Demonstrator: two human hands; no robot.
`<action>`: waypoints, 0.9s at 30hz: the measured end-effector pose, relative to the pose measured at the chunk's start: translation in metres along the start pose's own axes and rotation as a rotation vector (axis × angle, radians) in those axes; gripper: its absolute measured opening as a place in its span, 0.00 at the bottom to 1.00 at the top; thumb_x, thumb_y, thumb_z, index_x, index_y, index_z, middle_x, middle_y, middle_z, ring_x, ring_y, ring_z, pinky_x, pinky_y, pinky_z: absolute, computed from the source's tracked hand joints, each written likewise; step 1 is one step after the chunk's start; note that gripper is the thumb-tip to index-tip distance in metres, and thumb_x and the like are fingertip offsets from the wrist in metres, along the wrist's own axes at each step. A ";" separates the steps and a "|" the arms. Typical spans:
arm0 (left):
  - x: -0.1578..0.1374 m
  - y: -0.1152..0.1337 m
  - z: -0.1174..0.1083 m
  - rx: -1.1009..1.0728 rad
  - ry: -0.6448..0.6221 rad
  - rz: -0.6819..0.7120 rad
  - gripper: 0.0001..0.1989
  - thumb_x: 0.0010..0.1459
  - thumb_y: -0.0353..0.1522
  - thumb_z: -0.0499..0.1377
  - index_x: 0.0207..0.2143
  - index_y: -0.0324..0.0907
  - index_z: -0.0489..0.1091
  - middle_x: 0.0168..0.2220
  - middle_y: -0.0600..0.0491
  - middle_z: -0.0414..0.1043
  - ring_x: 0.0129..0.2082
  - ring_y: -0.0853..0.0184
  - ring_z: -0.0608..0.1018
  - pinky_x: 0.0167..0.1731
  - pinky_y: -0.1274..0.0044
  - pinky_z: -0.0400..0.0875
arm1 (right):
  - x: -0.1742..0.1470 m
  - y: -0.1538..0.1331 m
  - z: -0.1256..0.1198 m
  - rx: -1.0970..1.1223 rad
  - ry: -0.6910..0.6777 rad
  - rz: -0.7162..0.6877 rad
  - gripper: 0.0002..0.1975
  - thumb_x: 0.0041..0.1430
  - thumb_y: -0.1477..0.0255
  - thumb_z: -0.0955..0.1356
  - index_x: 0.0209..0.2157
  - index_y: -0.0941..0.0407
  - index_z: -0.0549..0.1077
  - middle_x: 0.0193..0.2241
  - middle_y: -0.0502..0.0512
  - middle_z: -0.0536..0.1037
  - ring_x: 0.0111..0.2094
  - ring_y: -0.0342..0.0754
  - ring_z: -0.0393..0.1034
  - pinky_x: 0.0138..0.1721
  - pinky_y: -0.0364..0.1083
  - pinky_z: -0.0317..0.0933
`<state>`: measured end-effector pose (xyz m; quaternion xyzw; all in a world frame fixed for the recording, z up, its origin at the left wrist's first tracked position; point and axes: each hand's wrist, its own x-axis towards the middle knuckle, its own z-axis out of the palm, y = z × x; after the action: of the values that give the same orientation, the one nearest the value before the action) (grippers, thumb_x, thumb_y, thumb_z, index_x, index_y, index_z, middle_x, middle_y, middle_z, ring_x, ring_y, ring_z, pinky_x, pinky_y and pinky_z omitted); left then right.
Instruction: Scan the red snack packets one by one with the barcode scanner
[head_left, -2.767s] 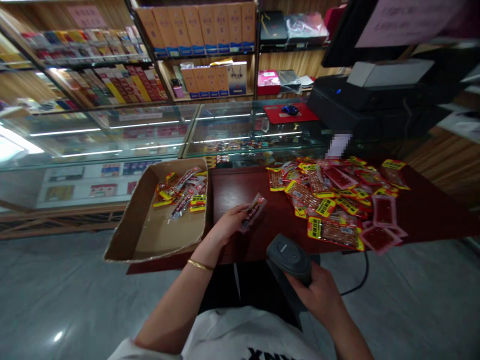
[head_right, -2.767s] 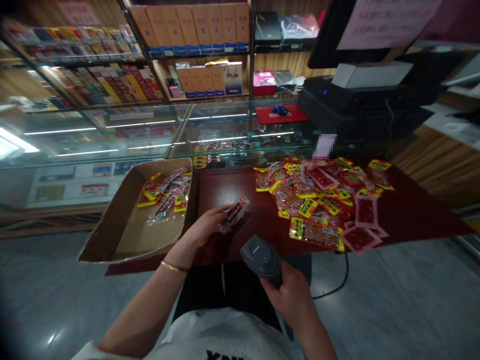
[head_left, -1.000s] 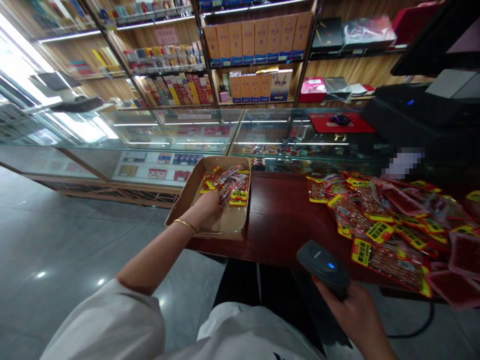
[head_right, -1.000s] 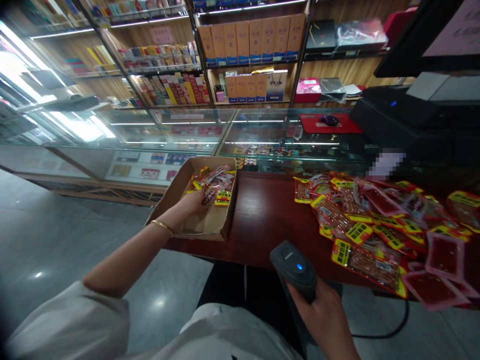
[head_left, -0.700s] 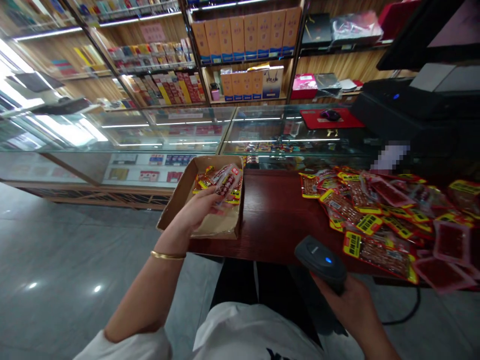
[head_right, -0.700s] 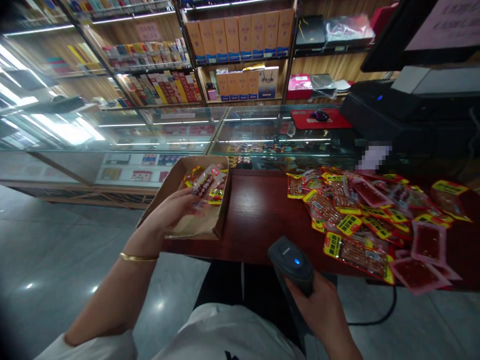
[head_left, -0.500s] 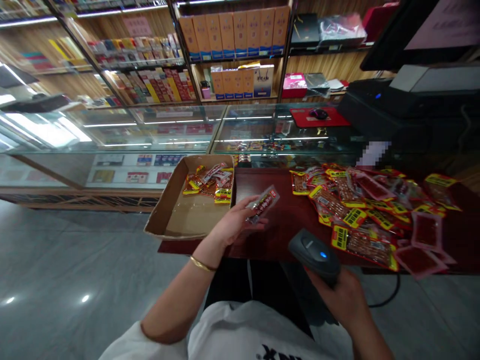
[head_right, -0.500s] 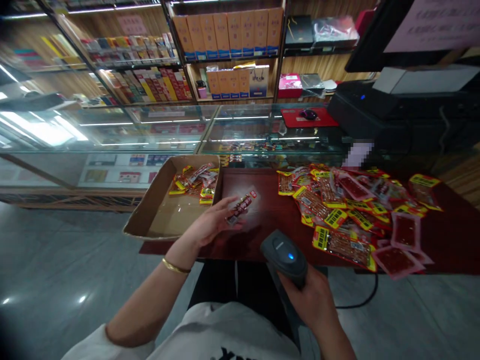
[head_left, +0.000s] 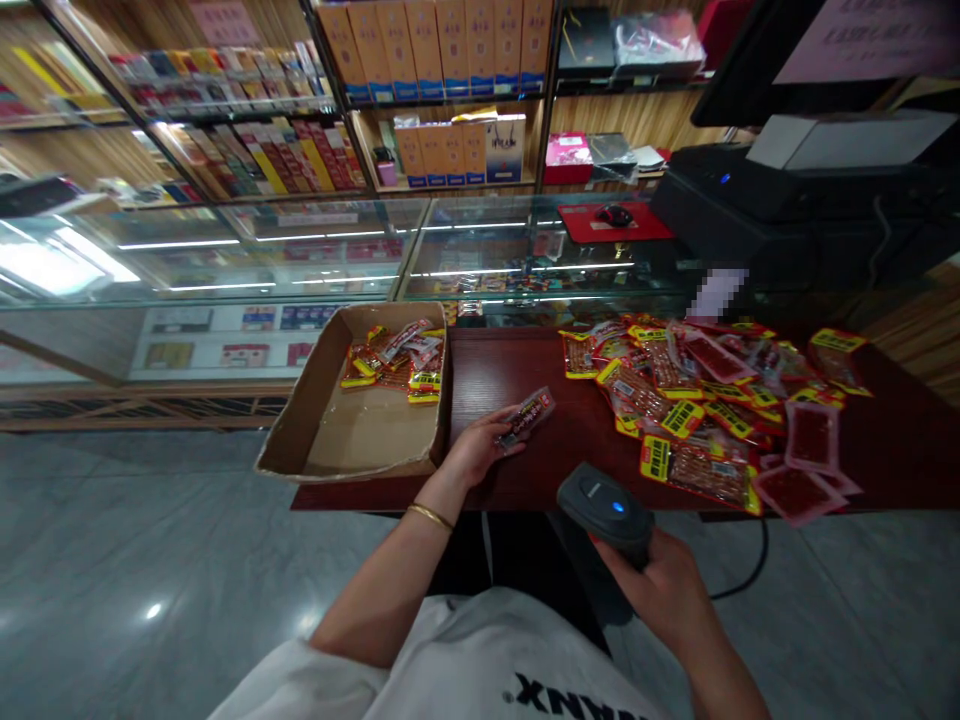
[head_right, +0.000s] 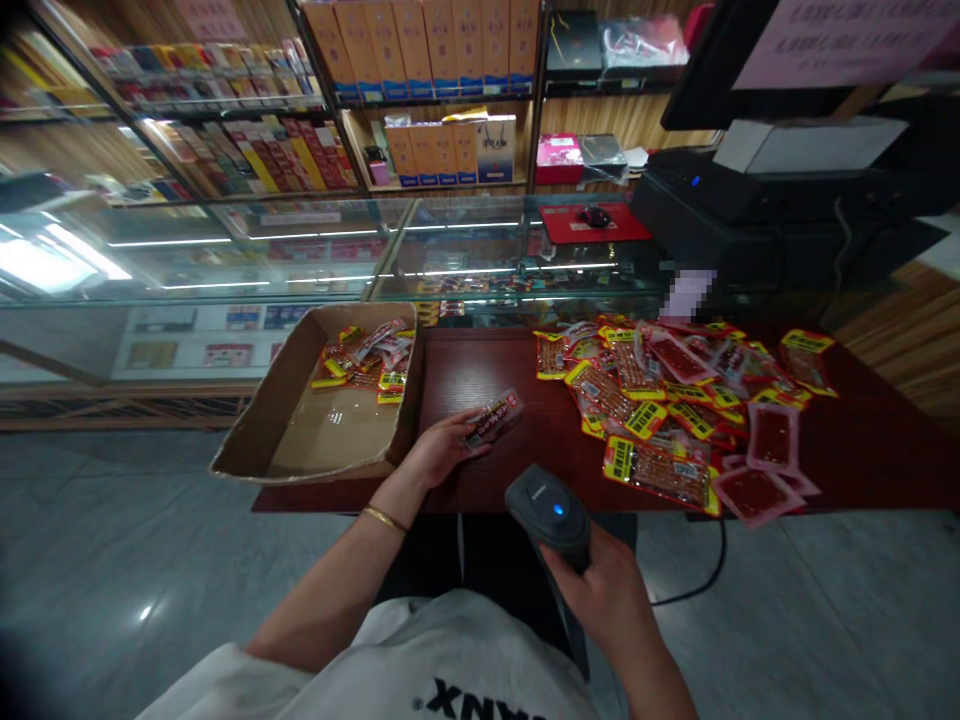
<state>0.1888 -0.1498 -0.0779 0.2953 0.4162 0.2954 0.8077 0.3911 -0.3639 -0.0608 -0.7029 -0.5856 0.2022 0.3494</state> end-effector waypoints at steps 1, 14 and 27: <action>0.001 0.000 0.000 0.009 -0.004 -0.007 0.23 0.57 0.25 0.63 0.56 0.41 0.76 0.54 0.41 0.79 0.45 0.60 0.84 0.50 0.68 0.76 | 0.000 0.000 0.001 0.003 -0.003 -0.001 0.16 0.63 0.59 0.68 0.42 0.53 0.84 0.39 0.59 0.88 0.42 0.60 0.85 0.42 0.51 0.79; 0.005 -0.003 -0.007 -0.056 0.005 -0.030 0.24 0.56 0.23 0.62 0.56 0.39 0.74 0.51 0.40 0.80 0.41 0.59 0.85 0.46 0.68 0.78 | -0.004 0.005 0.003 -0.007 -0.038 0.045 0.16 0.65 0.59 0.68 0.43 0.54 0.83 0.40 0.59 0.88 0.42 0.59 0.84 0.43 0.50 0.77; 0.010 0.048 0.102 0.110 -0.263 0.067 0.20 0.56 0.24 0.65 0.52 0.38 0.78 0.48 0.45 0.81 0.36 0.67 0.80 0.33 0.80 0.74 | 0.003 -0.008 -0.003 0.158 -0.006 0.247 0.16 0.63 0.62 0.69 0.48 0.54 0.81 0.42 0.59 0.87 0.45 0.60 0.83 0.47 0.52 0.73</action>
<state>0.2689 -0.1348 0.0010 0.3890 0.3120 0.2578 0.8276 0.3885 -0.3613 -0.0529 -0.7394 -0.4779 0.2913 0.3741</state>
